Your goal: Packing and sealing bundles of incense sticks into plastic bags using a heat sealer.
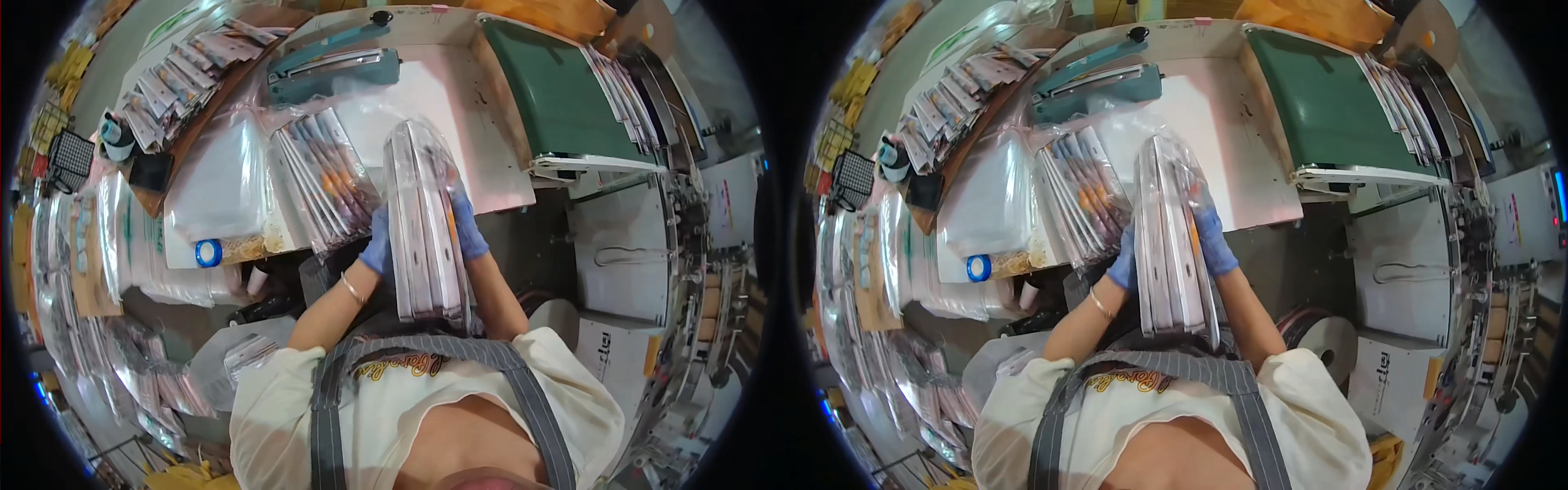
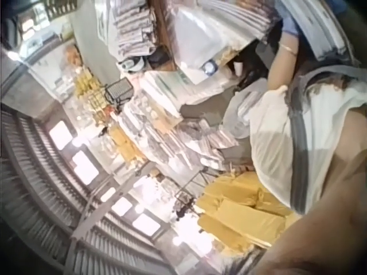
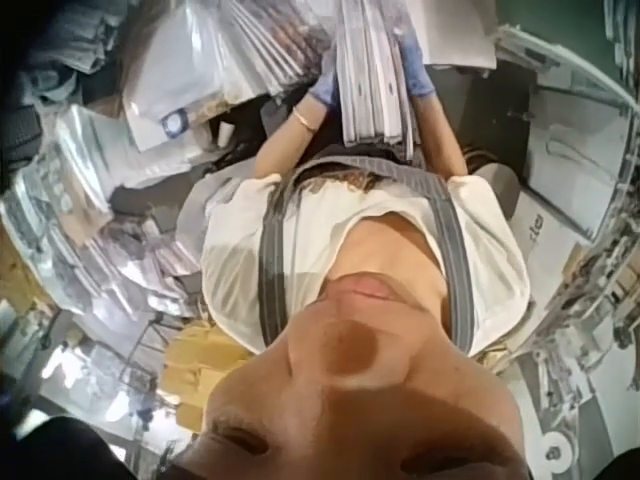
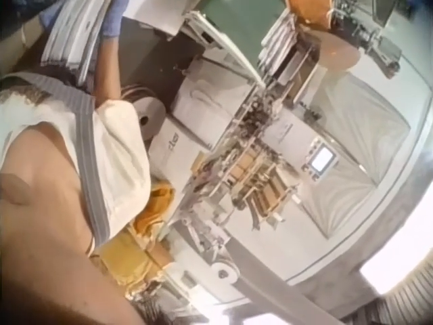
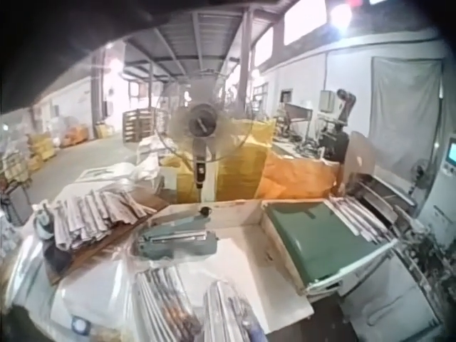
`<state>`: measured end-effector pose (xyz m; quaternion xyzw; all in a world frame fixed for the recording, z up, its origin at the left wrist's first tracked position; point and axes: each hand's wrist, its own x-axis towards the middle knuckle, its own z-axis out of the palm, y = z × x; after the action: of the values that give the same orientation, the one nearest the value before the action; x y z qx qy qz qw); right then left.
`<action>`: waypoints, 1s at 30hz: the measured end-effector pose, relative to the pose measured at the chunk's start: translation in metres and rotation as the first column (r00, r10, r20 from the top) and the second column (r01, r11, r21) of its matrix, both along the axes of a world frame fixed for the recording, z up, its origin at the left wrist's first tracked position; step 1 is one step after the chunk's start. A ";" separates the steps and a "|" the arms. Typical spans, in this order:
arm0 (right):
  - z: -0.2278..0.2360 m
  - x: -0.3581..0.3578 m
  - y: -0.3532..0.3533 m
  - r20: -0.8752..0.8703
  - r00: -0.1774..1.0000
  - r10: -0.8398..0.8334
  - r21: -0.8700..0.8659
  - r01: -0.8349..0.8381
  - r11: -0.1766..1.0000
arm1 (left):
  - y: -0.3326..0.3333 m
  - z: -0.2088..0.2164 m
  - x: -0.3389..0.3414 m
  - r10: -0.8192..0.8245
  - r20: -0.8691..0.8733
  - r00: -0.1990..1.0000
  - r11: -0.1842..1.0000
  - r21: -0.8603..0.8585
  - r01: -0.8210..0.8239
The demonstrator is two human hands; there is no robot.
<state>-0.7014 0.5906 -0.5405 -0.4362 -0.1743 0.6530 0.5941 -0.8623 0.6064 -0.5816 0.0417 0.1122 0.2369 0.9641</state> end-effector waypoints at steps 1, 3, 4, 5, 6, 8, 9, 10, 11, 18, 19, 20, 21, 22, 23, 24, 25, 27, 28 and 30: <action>0.018 -0.002 -0.025 0.241 0.970 -0.011 0.052 -0.001 0.999 | -0.005 0.023 -0.002 -0.039 -0.088 0.995 0.999 -0.029 0.037; 0.010 -0.012 -0.082 0.601 0.789 -0.129 0.264 -0.043 0.964 | -0.062 0.005 -0.009 0.208 -0.532 0.821 0.971 0.215 -0.106; -0.020 -0.012 -0.108 0.465 0.885 -0.041 0.178 -0.048 0.983 | -0.086 0.012 -0.016 0.109 -0.628 0.770 0.983 -0.046 -0.177; -0.091 -0.004 -0.142 0.287 0.958 -0.010 -0.015 0.015 1.000 | -0.098 0.052 -0.008 -0.042 -0.683 0.729 0.926 -0.300 -0.228; -0.064 -0.017 -0.150 0.036 0.999 0.013 -0.202 -0.006 0.979 | -0.102 0.041 -0.024 -0.020 -0.689 0.725 0.921 -0.296 -0.255; -0.001 -0.016 -0.149 -0.008 0.996 0.088 -0.336 -0.085 0.938 | -0.093 0.010 -0.056 0.525 -0.740 0.419 0.211 0.591 0.779; 0.026 -0.005 -0.128 0.191 0.967 0.170 -0.294 -0.109 0.949 | -0.077 0.023 -0.054 0.632 -0.633 0.447 0.171 0.676 0.716; 0.052 0.001 -0.104 0.084 0.983 0.166 -0.303 -0.134 0.943 | -0.051 0.049 -0.049 0.719 -0.517 0.465 0.122 0.752 0.648; 0.042 0.021 -0.090 0.239 0.961 0.138 -0.095 -0.118 0.988 | -0.023 0.092 -0.040 0.800 -0.317 0.510 -0.135 0.732 0.667; 0.218 0.075 0.056 0.806 -0.113 -0.581 0.303 -0.764 0.569 | 0.130 0.227 -0.019 0.882 -0.053 0.469 -0.084 0.960 0.267; 0.237 0.074 0.058 0.770 -0.022 -0.637 0.441 -0.704 0.557 | 0.134 0.232 -0.016 0.883 -0.043 0.467 -0.094 0.959 0.266; 0.235 0.072 0.066 0.771 -0.012 -0.636 0.481 -0.643 0.596 | 0.142 0.236 -0.012 0.929 0.070 0.364 -0.221 0.893 0.393; 0.228 0.083 0.077 0.770 -0.026 -0.638 0.480 -0.635 0.605 | 0.151 0.240 -0.004 0.938 0.196 0.286 -0.322 0.795 0.513; 0.218 0.090 0.094 0.794 -0.112 -0.598 0.332 -0.744 0.580 | 0.169 0.217 -0.011 0.920 0.180 0.348 -0.377 0.649 0.661; 0.210 0.099 0.103 0.804 -0.218 -0.553 0.161 -0.816 0.555 | 0.170 0.215 -0.007 0.919 0.173 0.353 -0.375 0.652 0.659; 0.224 0.097 0.102 0.786 -0.367 -0.497 0.191 -0.621 0.760 | 0.169 0.223 -0.004 0.924 -0.119 0.363 -0.049 0.906 0.421; 0.236 0.087 0.098 0.778 -0.369 -0.509 0.200 -0.623 0.756 | 0.172 0.233 0.004 0.812 -0.360 0.460 0.331 0.932 0.145; 0.238 0.047 0.076 0.559 -0.502 -0.660 0.468 -0.466 0.751 | 0.153 0.237 0.020 0.782 -0.264 0.565 0.308 0.951 0.017; 0.223 0.035 0.074 0.537 -0.537 -0.651 0.468 -0.452 0.759 | 0.142 0.234 0.034 0.741 -0.233 0.630 0.340 0.939 -0.053; 0.183 0.045 0.085 0.519 -0.465 -0.717 0.485 -0.531 0.695 | 0.123 0.245 0.037 0.625 -0.304 0.719 0.380 0.923 0.060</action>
<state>-0.6566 0.6752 -0.3576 -0.5139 -0.7508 -0.2728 0.3128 -0.8256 0.7299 -0.3369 0.5947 0.2836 0.4046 0.6343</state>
